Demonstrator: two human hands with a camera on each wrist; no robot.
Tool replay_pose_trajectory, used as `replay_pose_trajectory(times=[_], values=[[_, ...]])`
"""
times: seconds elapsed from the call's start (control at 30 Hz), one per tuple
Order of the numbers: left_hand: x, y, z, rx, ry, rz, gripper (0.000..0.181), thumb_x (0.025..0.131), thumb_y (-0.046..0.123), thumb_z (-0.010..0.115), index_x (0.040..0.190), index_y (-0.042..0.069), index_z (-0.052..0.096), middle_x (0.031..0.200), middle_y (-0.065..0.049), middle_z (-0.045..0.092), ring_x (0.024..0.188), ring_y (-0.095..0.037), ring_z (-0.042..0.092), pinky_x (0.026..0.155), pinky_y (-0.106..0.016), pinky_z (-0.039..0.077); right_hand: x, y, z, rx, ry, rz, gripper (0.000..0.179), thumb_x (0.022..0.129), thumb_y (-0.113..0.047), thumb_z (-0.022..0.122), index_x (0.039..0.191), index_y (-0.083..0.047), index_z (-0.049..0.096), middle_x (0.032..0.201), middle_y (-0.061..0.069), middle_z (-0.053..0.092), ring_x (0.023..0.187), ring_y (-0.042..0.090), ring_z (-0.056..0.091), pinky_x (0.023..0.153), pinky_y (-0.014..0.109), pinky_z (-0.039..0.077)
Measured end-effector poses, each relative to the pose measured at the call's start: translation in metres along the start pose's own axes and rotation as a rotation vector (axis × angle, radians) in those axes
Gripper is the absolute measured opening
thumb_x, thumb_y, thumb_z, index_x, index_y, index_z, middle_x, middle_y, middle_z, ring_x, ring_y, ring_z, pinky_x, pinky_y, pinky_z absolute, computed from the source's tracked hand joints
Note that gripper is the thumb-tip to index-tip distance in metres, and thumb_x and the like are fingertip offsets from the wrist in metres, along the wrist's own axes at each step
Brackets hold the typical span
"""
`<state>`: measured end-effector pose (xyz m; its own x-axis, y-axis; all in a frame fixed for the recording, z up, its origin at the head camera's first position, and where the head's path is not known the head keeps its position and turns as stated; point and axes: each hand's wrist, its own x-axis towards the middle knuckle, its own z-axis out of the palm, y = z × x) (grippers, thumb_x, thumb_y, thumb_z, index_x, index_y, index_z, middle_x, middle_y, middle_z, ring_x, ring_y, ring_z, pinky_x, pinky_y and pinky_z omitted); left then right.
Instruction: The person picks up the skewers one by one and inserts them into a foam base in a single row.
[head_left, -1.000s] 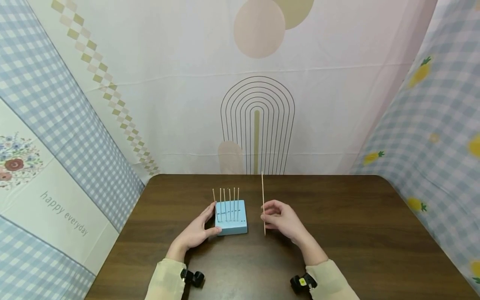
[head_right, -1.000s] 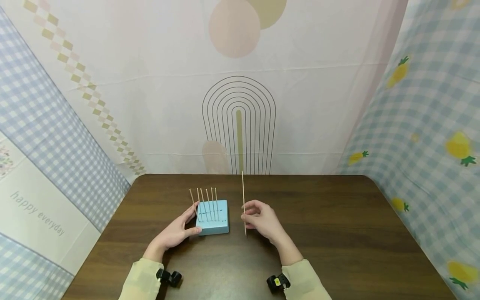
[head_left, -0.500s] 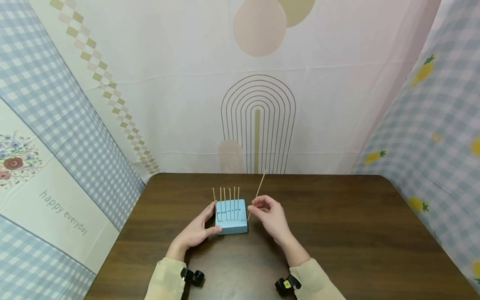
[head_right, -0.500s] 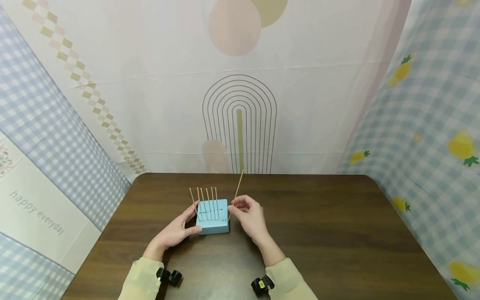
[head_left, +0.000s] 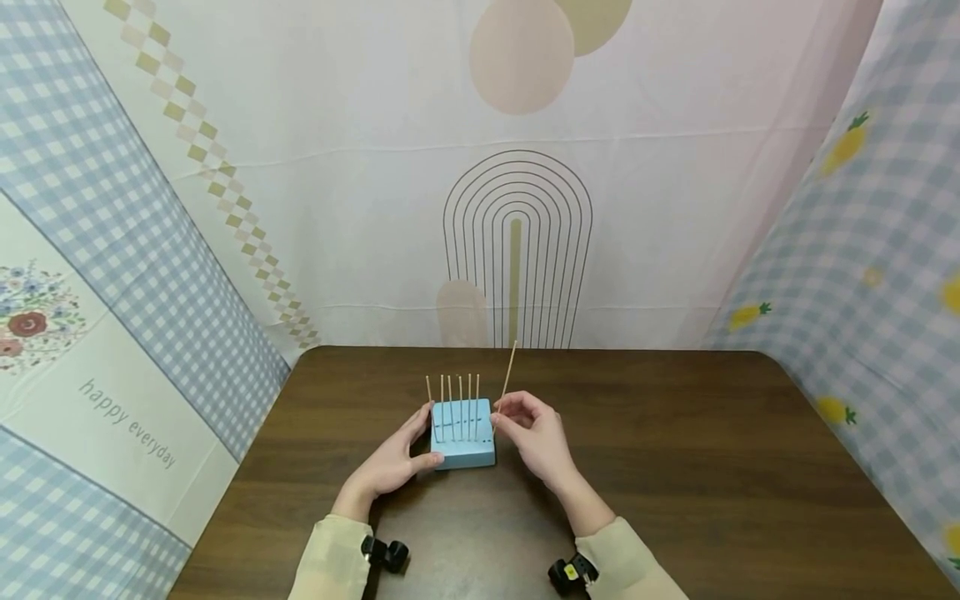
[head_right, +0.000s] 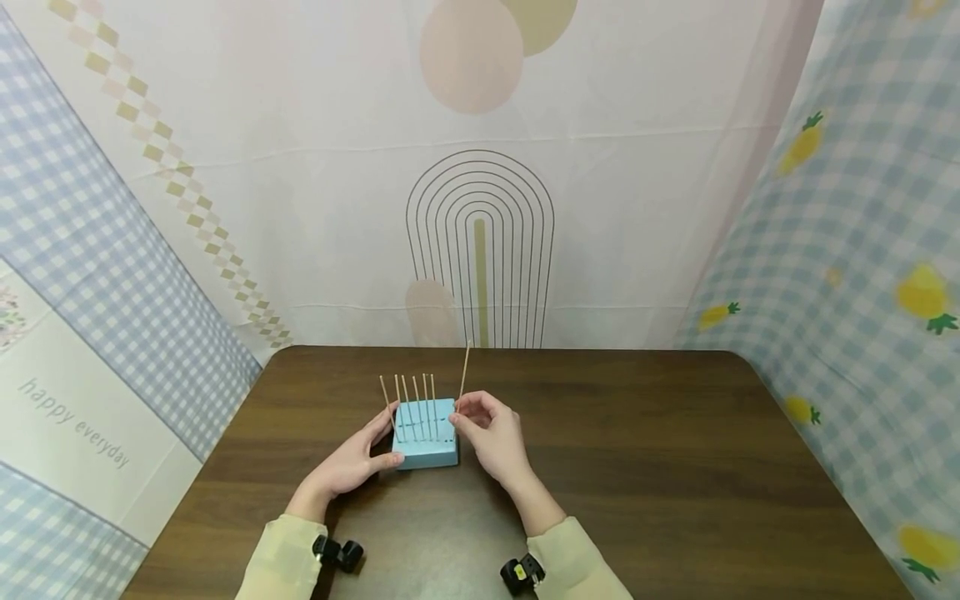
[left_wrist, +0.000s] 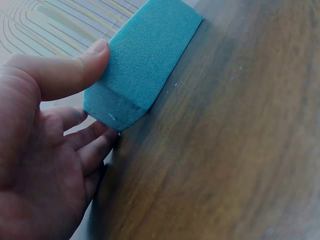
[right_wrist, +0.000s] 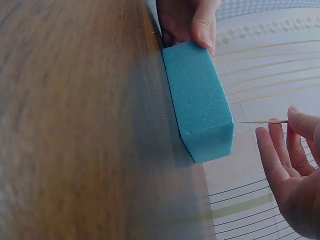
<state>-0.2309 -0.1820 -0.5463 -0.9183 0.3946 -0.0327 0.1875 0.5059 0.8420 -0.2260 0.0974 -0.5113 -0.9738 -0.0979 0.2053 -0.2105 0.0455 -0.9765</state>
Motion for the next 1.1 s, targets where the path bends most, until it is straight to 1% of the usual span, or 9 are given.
replay_pose_trajectory(times=[0.17, 0.3, 0.43, 0.57, 0.87, 1.1], values=[[0.0001, -0.0001, 0.0005, -0.006, 0.0, -0.003, 0.099, 0.1, 0.035, 0.077, 0.172, 0.009, 0.015, 0.177, -0.017, 0.015, 0.161, -0.036, 0.022, 0.125, -0.061, 0.021, -0.0007, -0.0003, 0.0025, -0.08, 0.019, -0.036, 0.013, 0.093, -0.001, 0.083, 0.104, -0.005, 0.077, 0.096, 0.006, 0.073, 0.089, 0.022, 0.071, 0.08, 0.025, 0.058], [0.0, -0.0003, 0.0007, -0.011, 0.001, -0.007, 0.099, 0.1, 0.035, 0.077, 0.172, 0.009, 0.015, 0.177, -0.016, 0.015, 0.161, -0.036, 0.022, 0.125, -0.061, 0.021, -0.001, 0.0005, 0.004, -0.106, 0.02, -0.044, 0.015, 0.091, 0.001, 0.083, 0.101, -0.009, 0.077, 0.097, 0.004, 0.074, 0.09, 0.018, 0.07, 0.081, 0.024, 0.057], [-0.0003, 0.0, 0.0007, -0.017, 0.001, -0.013, 0.099, 0.1, 0.034, 0.078, 0.172, 0.009, 0.015, 0.177, -0.016, 0.015, 0.161, -0.036, 0.022, 0.126, -0.06, 0.02, -0.0012, 0.001, 0.0027, -0.122, -0.006, -0.053, 0.013, 0.093, -0.003, 0.084, 0.1, -0.012, 0.077, 0.096, 0.001, 0.074, 0.09, 0.017, 0.069, 0.081, 0.024, 0.057], [-0.0002, 0.0005, 0.0006, -0.018, 0.003, -0.013, 0.099, 0.099, 0.034, 0.078, 0.172, 0.008, 0.016, 0.177, -0.017, 0.015, 0.161, -0.036, 0.022, 0.126, -0.06, 0.02, -0.0019, 0.0011, 0.0028, -0.159, -0.022, -0.056, 0.011, 0.094, -0.006, 0.084, 0.1, -0.013, 0.078, 0.095, -0.001, 0.074, 0.09, 0.016, 0.069, 0.082, 0.026, 0.057], [0.0, 0.0008, 0.0001, -0.01, 0.002, -0.006, 0.099, 0.1, 0.034, 0.078, 0.172, 0.008, 0.016, 0.177, -0.018, 0.015, 0.16, -0.036, 0.024, 0.125, -0.061, 0.021, -0.0025, 0.0037, 0.0045, -0.241, -0.039, -0.038, 0.012, 0.094, -0.007, 0.084, 0.1, -0.015, 0.077, 0.094, -0.004, 0.074, 0.088, 0.015, 0.069, 0.081, 0.028, 0.058], [0.0004, 0.0015, -0.0004, -0.012, -0.001, -0.012, 0.099, 0.1, 0.035, 0.078, 0.172, 0.008, 0.015, 0.177, -0.017, 0.015, 0.161, -0.035, 0.021, 0.126, -0.059, 0.02, -0.0027, 0.0036, 0.0052, -0.298, -0.054, -0.024, 0.013, 0.093, -0.005, 0.084, 0.096, -0.015, 0.076, 0.091, -0.005, 0.074, 0.082, 0.015, 0.067, 0.076, 0.027, 0.057]])
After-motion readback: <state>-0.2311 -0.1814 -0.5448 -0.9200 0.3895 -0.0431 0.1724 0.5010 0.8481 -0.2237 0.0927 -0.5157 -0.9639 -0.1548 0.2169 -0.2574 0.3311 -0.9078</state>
